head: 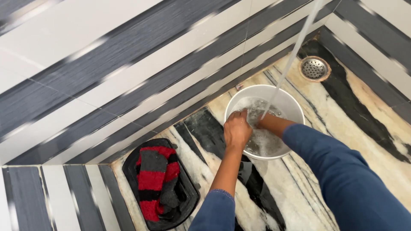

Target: The person washes a blue and white striped cloth and a red and black striped mat in a bucket under a running tap, wrings them out, and hangs them back onto the tap to dry.

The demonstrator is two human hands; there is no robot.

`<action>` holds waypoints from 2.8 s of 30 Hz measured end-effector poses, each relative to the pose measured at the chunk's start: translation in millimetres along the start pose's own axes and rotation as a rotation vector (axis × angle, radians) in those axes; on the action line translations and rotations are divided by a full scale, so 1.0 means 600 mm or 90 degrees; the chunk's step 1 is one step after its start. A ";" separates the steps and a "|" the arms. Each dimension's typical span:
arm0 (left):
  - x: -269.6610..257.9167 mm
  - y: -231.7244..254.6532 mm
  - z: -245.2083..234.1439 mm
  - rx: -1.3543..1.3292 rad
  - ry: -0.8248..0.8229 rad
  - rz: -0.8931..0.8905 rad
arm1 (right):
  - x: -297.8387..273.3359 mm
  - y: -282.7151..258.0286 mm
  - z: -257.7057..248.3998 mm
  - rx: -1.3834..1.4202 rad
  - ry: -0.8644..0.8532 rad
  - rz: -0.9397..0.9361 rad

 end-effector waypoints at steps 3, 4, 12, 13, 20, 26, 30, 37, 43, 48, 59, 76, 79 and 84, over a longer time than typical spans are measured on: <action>0.002 0.002 -0.002 0.000 -0.044 -0.022 | 0.014 -0.012 -0.008 -0.004 0.031 -0.004; 0.002 0.003 -0.001 0.010 -0.054 -0.026 | 0.008 -0.012 -0.005 0.000 0.044 -0.002; 0.012 -0.005 0.012 0.033 -0.039 -0.010 | -0.159 -0.079 -0.080 0.047 0.219 -0.021; 0.010 -0.004 0.012 0.037 -0.063 -0.019 | -0.208 -0.090 -0.108 0.051 0.271 -0.029; 0.019 0.002 -0.007 0.000 -0.059 -0.022 | -0.587 -0.057 -0.400 0.026 0.719 -0.060; 0.027 0.013 -0.025 0.003 -0.099 -0.048 | -0.661 -0.107 -0.458 0.204 0.824 -0.017; 0.025 0.015 -0.031 0.003 -0.075 -0.020 | -0.564 -0.071 -0.396 0.187 0.685 -0.021; 0.017 0.011 -0.026 0.006 -0.084 -0.007 | -0.209 0.014 -0.061 0.174 0.167 -0.027; 0.015 0.008 -0.022 0.029 -0.103 -0.003 | -0.097 0.021 0.046 0.100 0.009 0.028; 0.014 0.012 -0.026 0.015 -0.109 -0.004 | -0.059 0.028 0.028 0.073 -0.012 0.061; 0.013 0.002 -0.010 0.022 -0.092 -0.012 | -0.052 0.025 0.018 0.044 0.021 0.120; 0.031 0.015 -0.025 0.052 -0.217 0.141 | -0.532 -0.037 -0.346 0.146 0.660 0.038; 0.038 0.023 -0.030 0.087 -0.247 0.151 | -0.603 -0.075 -0.403 0.173 0.741 0.001; 0.033 0.016 -0.021 0.067 -0.268 0.108 | -0.527 -0.078 -0.377 0.263 0.711 -0.002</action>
Point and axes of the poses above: each hand's wrist, its own x-axis towards the middle knuckle, its own z-axis out of the palm, y = z × x, the point moved 1 cm from there along x, towards the middle knuckle, and after that the axes turned 14 degrees about y, right-handed, at the moved point
